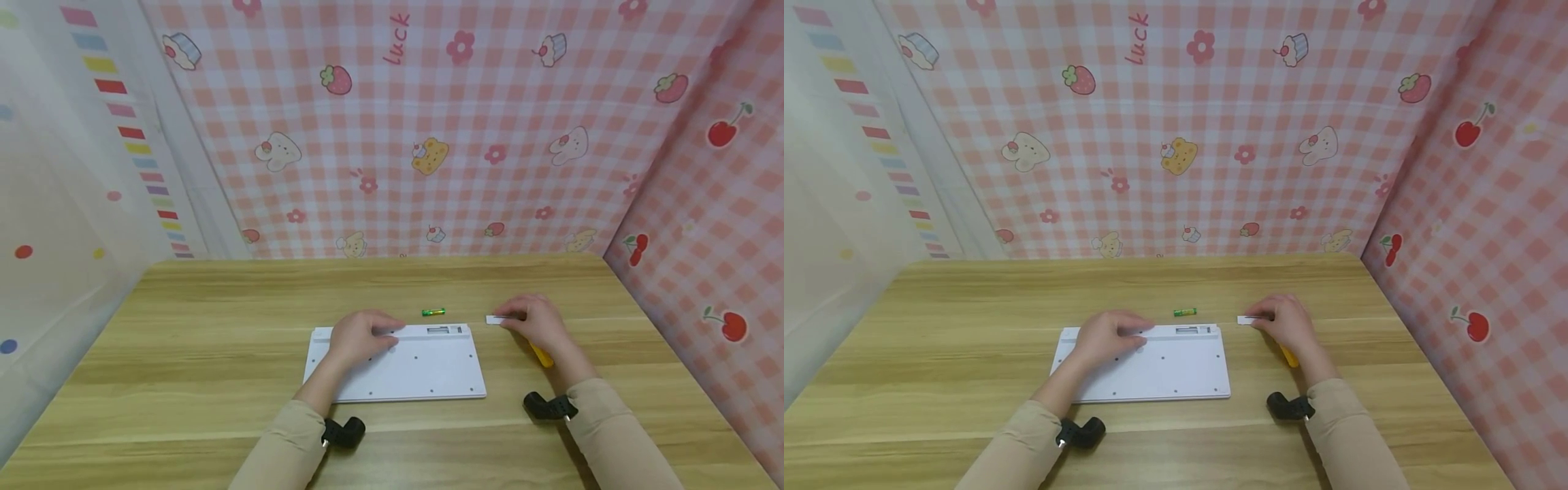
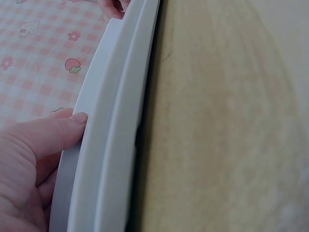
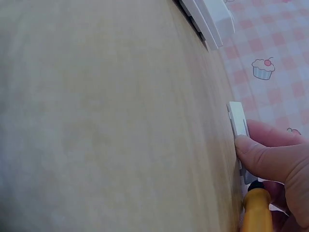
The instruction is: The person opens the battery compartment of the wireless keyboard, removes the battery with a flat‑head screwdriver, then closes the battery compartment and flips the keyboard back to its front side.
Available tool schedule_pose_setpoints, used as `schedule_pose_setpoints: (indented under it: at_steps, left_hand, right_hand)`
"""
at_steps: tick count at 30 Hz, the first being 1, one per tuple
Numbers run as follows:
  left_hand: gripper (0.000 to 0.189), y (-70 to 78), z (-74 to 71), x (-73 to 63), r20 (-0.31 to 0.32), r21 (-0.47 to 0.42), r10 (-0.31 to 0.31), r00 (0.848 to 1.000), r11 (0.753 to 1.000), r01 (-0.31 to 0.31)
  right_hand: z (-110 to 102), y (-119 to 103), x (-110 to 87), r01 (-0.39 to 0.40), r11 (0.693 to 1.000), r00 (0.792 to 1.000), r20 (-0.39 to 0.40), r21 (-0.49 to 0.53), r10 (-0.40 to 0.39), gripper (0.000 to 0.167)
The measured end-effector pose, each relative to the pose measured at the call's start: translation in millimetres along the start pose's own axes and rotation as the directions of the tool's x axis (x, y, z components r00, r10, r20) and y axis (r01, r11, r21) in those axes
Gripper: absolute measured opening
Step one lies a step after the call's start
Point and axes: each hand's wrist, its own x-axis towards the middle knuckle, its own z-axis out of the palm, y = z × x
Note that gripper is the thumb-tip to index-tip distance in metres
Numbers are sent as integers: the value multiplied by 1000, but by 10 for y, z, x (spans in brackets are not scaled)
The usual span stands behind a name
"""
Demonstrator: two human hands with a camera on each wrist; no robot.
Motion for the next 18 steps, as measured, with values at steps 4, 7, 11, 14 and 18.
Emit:
schedule_pose_setpoints:
  at_steps: [4, 7, 11, 14, 18]
  left_hand:
    - [26, 0, -1, 0, 1, -2, 0, 1000, 1000, 0]
    - [27, 1, -7, 1, 4, 6, 6, 1000, 1000, -6]
    - [27, 3, -9, -2, 8, 5, 4, 1000, 1000, -4]
    - [27, 3, -10, -6, 5, -6, -5, 1000, 1000, 5]
    - [26, 3, -8, -9, 6, -12, -1, 1000, 1000, 1]
  right_hand:
    - [-5, -1, -3, 20, 1000, 1000, -6, -1, -20, 14]
    - [-6, -11, -3, 26, 1000, 1000, -13, 3, -26, 14]
    - [0, -16, -1, 20, 1000, 1000, -17, 16, -20, 13]
    - [0, -14, 5, 20, 1000, 1000, -15, 24, -20, 11]
    - [-16, -22, 7, 21, 999, 1000, -13, 49, -21, 9]
